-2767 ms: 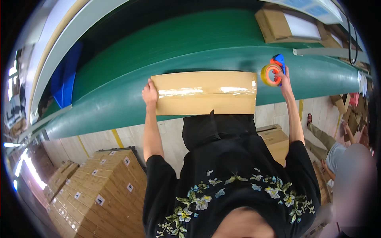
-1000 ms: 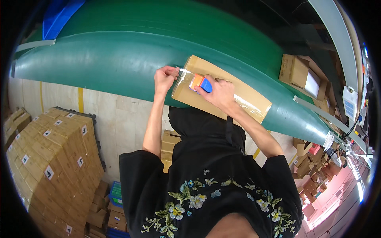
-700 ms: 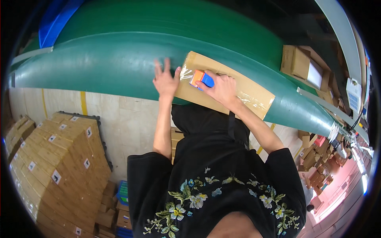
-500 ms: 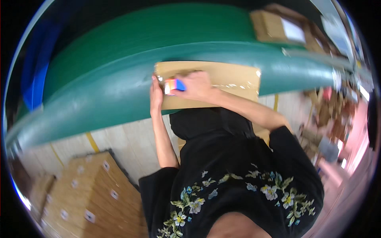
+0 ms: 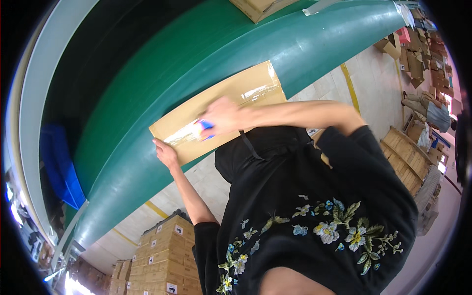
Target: Taping cardboard boxes and stacking them on a pallet.
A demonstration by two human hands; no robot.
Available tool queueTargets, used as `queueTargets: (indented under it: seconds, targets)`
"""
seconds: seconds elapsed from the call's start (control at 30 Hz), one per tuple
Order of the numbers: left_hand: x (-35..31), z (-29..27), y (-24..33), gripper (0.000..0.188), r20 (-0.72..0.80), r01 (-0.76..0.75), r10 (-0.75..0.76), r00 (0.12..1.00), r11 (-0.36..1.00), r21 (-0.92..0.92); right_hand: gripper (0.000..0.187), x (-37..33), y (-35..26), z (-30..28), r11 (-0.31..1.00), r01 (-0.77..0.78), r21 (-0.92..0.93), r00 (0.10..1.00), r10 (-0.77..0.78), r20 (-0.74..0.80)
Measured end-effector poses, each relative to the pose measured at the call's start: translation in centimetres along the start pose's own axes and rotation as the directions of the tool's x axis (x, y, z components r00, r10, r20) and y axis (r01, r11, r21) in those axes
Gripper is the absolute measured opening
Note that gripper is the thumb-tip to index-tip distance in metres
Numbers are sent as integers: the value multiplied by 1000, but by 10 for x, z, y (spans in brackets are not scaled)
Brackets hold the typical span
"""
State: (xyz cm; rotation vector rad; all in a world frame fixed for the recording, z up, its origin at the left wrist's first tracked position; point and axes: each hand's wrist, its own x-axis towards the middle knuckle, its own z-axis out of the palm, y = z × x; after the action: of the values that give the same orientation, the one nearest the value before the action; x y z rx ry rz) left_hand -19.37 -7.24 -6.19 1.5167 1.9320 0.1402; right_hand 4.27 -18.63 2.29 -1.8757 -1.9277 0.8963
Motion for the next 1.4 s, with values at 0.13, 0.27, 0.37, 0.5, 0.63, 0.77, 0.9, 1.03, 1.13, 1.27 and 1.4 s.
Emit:
queueTargets:
  seconds: [0.13, 0.27, 0.37, 0.5, 0.63, 0.77, 0.9, 1.03, 1.13, 1.27, 1.4]
  targets:
    - [-2, -6, 3, 78, -48, 31, -28, 998, 997, 73, 44, -100, 72, -77, 988, -124, -96, 991, 128, 32]
    - [-4, -11, 6, 76, -99, 2, 9, 995, 994, 113, 44, -169, 139, -112, 907, -276, -320, 941, 323, 105]
    - [-4, -6, 5, 70, -61, 1, 9, 998, 985, 172, 46, -186, 176, -102, 848, -379, -370, 897, 435, 79]
    - [-43, 57, 22, 67, -125, -136, 463, 877, 490, 861, 37, -141, 177, -53, 855, -409, -318, 876, 466, 124]
    - [-128, 129, 98, 66, 16, -614, 730, 683, 563, 553, 27, -103, 181, -52, 857, -443, -263, 841, 499, 208]
    - [-191, 186, 157, 61, 482, -954, 830, 281, 187, 234, 28, -87, 180, -41, 844, -369, -389, 828, 489, 275]
    - [-190, 196, 166, 60, 428, -927, 842, 328, 201, 316, 34, -128, 182, -62, 769, -617, -168, 785, 618, -51]
    - [-187, 195, 202, 54, 342, -898, 849, 403, 294, 329, 46, -195, 167, -84, 694, -659, 290, 645, 720, -257]
    - [-191, 180, 228, 48, 409, -675, 776, 480, 624, -393, 42, -230, 133, -75, 599, -548, 584, 491, 796, -355]
    - [-192, 152, 257, 40, 981, 248, 184, 64, 949, -194, 35, -236, 108, -56, 644, -360, 675, 402, 760, -511]
    - [-197, 150, 251, 41, 969, 95, 229, 93, 967, -237, 34, -230, 102, -50, 655, -310, 689, 403, 747, -530]
